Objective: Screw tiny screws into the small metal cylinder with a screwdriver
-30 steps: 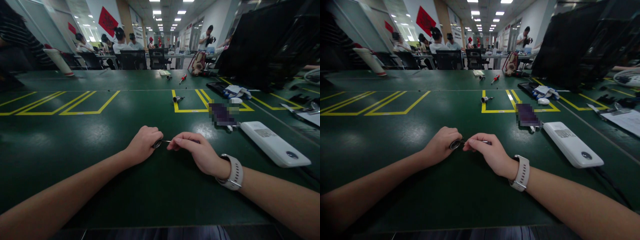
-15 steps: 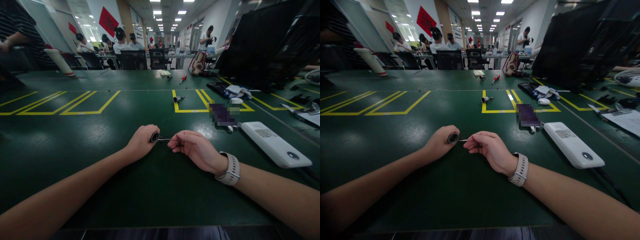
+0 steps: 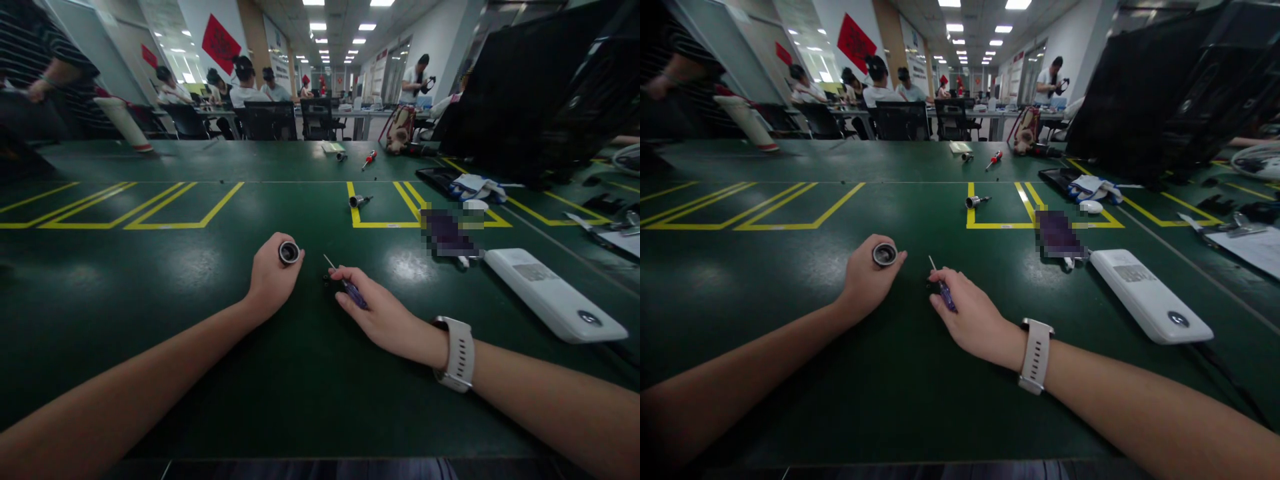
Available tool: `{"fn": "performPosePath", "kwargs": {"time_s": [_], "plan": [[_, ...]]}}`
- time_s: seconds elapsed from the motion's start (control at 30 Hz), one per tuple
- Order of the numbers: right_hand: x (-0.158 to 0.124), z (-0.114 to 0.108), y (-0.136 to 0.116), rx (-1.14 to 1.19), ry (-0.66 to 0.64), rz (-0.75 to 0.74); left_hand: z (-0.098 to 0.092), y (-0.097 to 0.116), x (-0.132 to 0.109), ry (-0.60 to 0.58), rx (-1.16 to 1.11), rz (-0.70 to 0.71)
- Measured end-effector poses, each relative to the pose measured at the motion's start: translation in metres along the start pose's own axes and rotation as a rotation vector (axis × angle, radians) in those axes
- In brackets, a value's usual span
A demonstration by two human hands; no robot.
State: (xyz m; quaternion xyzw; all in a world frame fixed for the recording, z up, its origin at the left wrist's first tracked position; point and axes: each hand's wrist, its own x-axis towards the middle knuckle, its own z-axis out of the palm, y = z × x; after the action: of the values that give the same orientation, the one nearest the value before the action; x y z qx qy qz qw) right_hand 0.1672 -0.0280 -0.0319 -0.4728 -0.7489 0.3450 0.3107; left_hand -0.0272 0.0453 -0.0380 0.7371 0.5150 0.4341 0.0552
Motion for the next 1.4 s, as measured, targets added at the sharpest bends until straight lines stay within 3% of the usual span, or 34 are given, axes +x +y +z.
{"fn": "performPosePath", "kwargs": {"time_s": [0.17, 0.33, 0.47, 0.53, 0.7, 0.87, 1.2, 1.4], "plan": [[0.026, 0.013, -0.001, -0.316, -0.143, -0.195, 0.004, -0.002, 0.009, 0.063, -0.011, 0.096], [0.089, 0.012, 0.013, -0.399, -0.296, -0.507, 0.021, -0.025, 0.052, 0.153, 0.038, 0.13], [0.121, 0.005, 0.029, -0.392, -0.287, -0.502, 0.024, -0.048, 0.073, 0.215, 0.044, 0.059], [0.122, 0.002, 0.033, -0.392, -0.258, -0.502, 0.02, -0.054, 0.073, 0.25, 0.034, 0.012], [0.11, -0.004, 0.03, -0.389, -0.252, -0.496, 0.011, -0.049, 0.067, 0.191, 0.032, -0.015], [0.109, -0.006, 0.027, -0.394, -0.253, -0.478, 0.011, -0.038, 0.066, 0.133, 0.016, 0.031], [0.111, -0.011, 0.021, -0.365, -0.252, -0.473, 0.01, -0.03, 0.066, 0.04, -0.019, -0.026], [0.107, -0.01, 0.022, -0.432, -0.241, -0.506, 0.01, -0.024, 0.063, 0.041, -0.008, -0.054]]}}
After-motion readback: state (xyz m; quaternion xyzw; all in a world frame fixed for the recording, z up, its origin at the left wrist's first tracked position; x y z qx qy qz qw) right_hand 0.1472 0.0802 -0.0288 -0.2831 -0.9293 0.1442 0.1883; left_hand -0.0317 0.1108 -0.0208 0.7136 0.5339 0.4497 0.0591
